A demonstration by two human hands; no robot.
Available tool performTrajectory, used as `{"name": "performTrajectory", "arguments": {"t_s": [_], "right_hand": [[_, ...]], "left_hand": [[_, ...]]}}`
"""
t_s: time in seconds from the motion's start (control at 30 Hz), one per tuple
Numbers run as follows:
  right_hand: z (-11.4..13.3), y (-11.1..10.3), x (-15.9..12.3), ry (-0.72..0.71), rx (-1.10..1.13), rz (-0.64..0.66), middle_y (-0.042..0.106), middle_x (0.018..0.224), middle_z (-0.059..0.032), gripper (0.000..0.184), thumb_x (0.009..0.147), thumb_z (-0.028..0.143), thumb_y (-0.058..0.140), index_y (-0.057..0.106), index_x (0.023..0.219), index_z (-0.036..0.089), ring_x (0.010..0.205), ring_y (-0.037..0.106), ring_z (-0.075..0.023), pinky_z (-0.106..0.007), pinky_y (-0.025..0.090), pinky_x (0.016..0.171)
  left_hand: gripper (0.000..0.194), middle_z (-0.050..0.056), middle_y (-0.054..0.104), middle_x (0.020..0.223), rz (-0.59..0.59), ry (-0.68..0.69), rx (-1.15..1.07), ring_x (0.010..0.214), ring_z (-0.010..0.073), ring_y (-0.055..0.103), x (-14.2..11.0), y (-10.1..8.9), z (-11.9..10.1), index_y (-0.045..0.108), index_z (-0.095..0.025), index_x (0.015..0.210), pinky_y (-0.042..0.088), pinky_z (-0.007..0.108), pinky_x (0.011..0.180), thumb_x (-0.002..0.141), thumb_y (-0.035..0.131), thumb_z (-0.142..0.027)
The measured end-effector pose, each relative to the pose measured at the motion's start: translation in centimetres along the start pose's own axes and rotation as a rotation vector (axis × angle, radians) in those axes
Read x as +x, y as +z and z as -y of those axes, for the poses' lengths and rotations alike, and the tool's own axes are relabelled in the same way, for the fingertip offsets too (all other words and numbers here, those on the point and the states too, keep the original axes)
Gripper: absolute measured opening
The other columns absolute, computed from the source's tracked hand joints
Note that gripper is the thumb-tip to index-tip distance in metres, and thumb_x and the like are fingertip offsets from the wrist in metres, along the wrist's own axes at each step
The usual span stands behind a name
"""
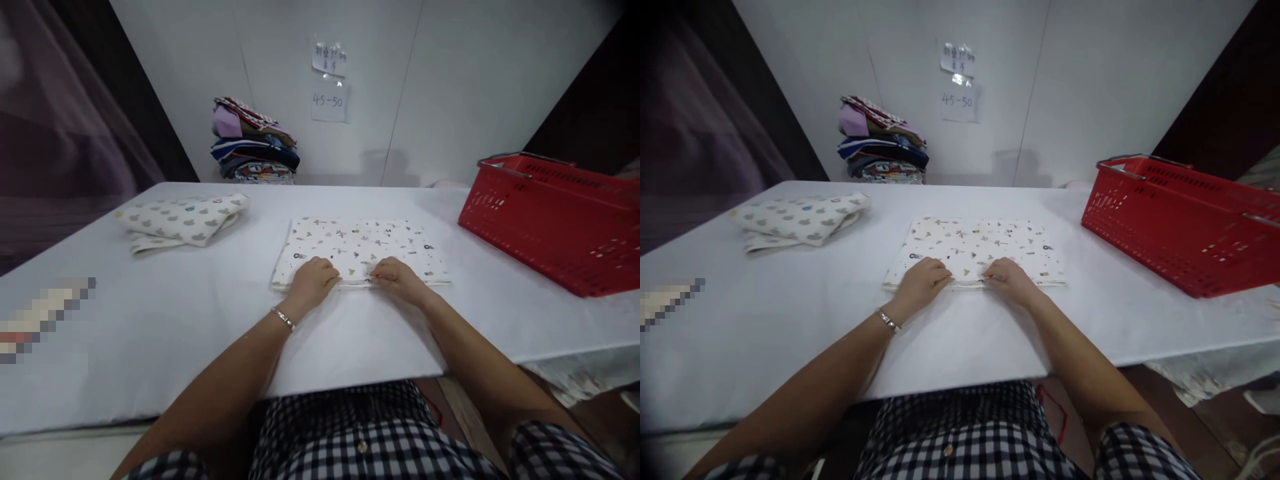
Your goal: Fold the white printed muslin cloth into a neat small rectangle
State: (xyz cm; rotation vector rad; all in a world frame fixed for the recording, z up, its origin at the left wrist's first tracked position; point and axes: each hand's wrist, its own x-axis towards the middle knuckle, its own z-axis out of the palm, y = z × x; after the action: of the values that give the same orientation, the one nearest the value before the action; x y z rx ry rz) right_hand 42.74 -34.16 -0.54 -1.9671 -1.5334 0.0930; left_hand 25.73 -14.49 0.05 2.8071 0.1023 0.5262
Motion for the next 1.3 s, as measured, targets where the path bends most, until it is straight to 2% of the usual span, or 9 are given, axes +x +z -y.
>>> {"name": "performTrajectory", "arguments": {"t_s": [0.07, 0.17, 0.43, 0.83, 1.13, 1.3], "right_hand": [[0.0, 0.1, 0.1, -0.04, -0.059, 0.047, 0.065, 0.088, -0.0049, 0.019, 0.084, 0.029, 0.052, 0.069, 0.089, 0.023, 0.09, 0.055, -0.0192, -0.034, 0.044, 0.082], [0.2, 0.2, 0.2, -0.046, -0.134, 0.083, 0.064, 0.091, -0.0061, 0.021, 0.085, 0.029, 0.051, 0.069, 0.093, 0.023, 0.092, 0.053, -0.0202, -0.035, 0.042, 0.082], [0.5, 0.4, 0.1, -0.073, -0.161, 0.077, 0.063, 0.095, -0.0088, 0.023, 0.087, 0.028, 0.05, 0.069, 0.098, 0.02, 0.094, 0.052, -0.0211, -0.034, 0.042, 0.082], [0.7, 0.7, 0.1, -0.1, -0.222, 0.065, 0.063, 0.094, -0.008, 0.019, 0.088, 0.023, 0.052, 0.067, 0.099, 0.02, 0.091, 0.053, -0.022, -0.037, 0.044, 0.08], [0.7, 1.0, 0.4, -0.142, -0.292, 0.025, 0.063, 0.088, -0.0091, 0.023, 0.092, 0.019, 0.044, 0.067, 0.089, 0.016, 0.086, 0.052, -0.0207, -0.034, 0.042, 0.076], [0.4, 0.9, 0.3, -0.18, -0.316, 0.011, 0.062, 0.088, -0.0086, 0.021, 0.092, 0.02, 0.044, 0.065, 0.089, 0.017, 0.086, 0.051, -0.02, -0.033, 0.041, 0.076]], "left_hand": [[0.029, 0.005, 0.062, 0.088, 0.02, 0.04, 0.001, 0.088, 0.0187, 0.05, 0.0, 0.8, -0.2, 0.069, -0.023, 0.085, 0.04, 0.031, 0.077, 0.092, 0.043, -0.034], [0.029, 0.005, 0.062, 0.088, 0.027, 0.006, 0.018, 0.088, 0.0185, 0.05, -0.1, 1.2, 0.0, 0.068, -0.022, 0.087, 0.04, 0.031, 0.076, 0.092, 0.042, -0.034], [0.024, 0.005, 0.061, 0.094, 0.084, 0.06, 0.068, 0.09, 0.0196, 0.051, 0.1, 1.4, 0.0, 0.064, -0.022, 0.1, 0.039, 0.033, 0.079, 0.09, 0.046, -0.035], [0.021, 0.004, 0.061, 0.09, 0.087, 0.156, 0.24, 0.086, 0.0183, 0.051, 0.5, 1.3, -0.4, 0.063, -0.02, 0.093, 0.037, 0.032, 0.072, 0.092, 0.045, -0.031], [0.026, 0.004, 0.061, 0.086, 0.097, 0.129, 0.288, 0.083, 0.0177, 0.051, 0.9, 0.8, -1.2, 0.062, -0.017, 0.084, 0.037, 0.032, 0.074, 0.093, 0.04, -0.027], [0.025, 0.005, 0.06, 0.084, 0.103, 0.168, 0.287, 0.082, 0.0176, 0.05, 0.7, 0.7, -1.3, 0.061, -0.015, 0.083, 0.037, 0.032, 0.073, 0.093, 0.039, -0.024]]}}
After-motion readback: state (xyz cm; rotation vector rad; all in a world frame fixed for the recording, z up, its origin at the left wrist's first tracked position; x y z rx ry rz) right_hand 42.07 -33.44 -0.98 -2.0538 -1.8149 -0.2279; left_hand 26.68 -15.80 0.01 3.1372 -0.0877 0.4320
